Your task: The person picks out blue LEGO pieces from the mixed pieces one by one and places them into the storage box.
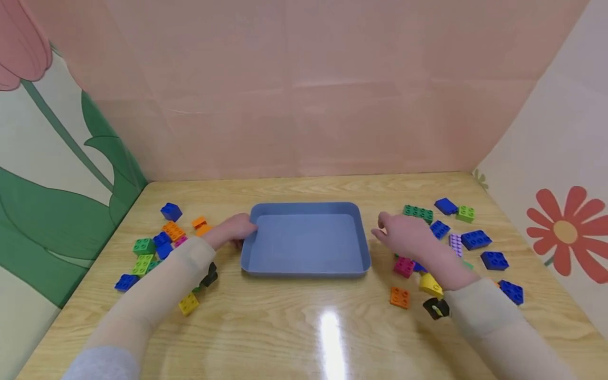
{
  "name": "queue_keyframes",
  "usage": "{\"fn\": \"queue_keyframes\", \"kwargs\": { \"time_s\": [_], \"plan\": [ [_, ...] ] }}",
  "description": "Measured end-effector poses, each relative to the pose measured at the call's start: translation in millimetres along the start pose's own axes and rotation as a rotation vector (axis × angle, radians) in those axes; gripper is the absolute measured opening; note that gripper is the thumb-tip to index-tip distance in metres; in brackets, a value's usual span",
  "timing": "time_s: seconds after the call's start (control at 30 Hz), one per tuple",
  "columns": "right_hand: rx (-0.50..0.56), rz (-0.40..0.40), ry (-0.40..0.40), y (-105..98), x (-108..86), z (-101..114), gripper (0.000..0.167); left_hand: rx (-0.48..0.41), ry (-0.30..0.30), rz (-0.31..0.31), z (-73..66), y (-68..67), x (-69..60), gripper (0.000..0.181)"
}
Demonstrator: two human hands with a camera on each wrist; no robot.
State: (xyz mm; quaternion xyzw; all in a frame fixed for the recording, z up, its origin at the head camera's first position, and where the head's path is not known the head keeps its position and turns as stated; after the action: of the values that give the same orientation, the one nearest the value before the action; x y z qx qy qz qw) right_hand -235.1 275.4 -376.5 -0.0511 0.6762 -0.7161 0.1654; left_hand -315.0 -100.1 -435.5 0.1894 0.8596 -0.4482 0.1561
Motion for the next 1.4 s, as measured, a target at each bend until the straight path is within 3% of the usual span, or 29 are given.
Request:
{"fn": "queue_keyframes", "kwargs": {
  "time_s": [0.2,0.4,0.57,0.73,1.0,1.13,1.4],
  "plan": [
    [0.031,-0.112,0.058,-24,5.2,-54,0.041,0.008,0.011,-0.004,-0.7,-1.6,0.2,0.026],
    [0.068,-0.225,0.141,-28,17.6,-122,0.048,0.016,0.017,-0.005,-2.9,-1.6,-1.2,0.026],
    [0.08,-0.227,0.218,-23,25.0,-169,0.051,0.015,0.016,-0.012,-3.4,-2.2,-1.3,0.026],
    [0.075,-0.195,0.257,-12,25.8,-201,0.06,0.013,0.026,-0.015,-4.2,-1.2,-0.4,0.025],
    [-0.035,0.015,0.271,26,32.2,-218,0.088,0.004,0.02,-0.018,-2.6,1.5,-0.2,0.024],
    [-0.031,0.028,0.265,34,36.6,-215,0.09,0.007,0.015,-0.021,-2.0,1.8,-0.1,0.024],
    [-0.001,0.041,0.286,39,47.4,-213,0.08,-0.004,0.009,-0.023,0.3,0.1,-1.0,0.024]
  ]
}}
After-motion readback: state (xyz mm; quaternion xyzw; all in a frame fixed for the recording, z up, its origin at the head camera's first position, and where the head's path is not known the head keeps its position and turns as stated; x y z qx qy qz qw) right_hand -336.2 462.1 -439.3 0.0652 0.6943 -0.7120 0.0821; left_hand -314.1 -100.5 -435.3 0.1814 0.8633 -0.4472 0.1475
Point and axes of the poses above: each hand's wrist, its own x-axis towards the middle knuckle, its own y-axis out of the palm, z = x × y, the point moved 3 cm from there along x, towards the middle knuckle, and after that the axes turned 7 degrees about -x, right-handed, at the moved point
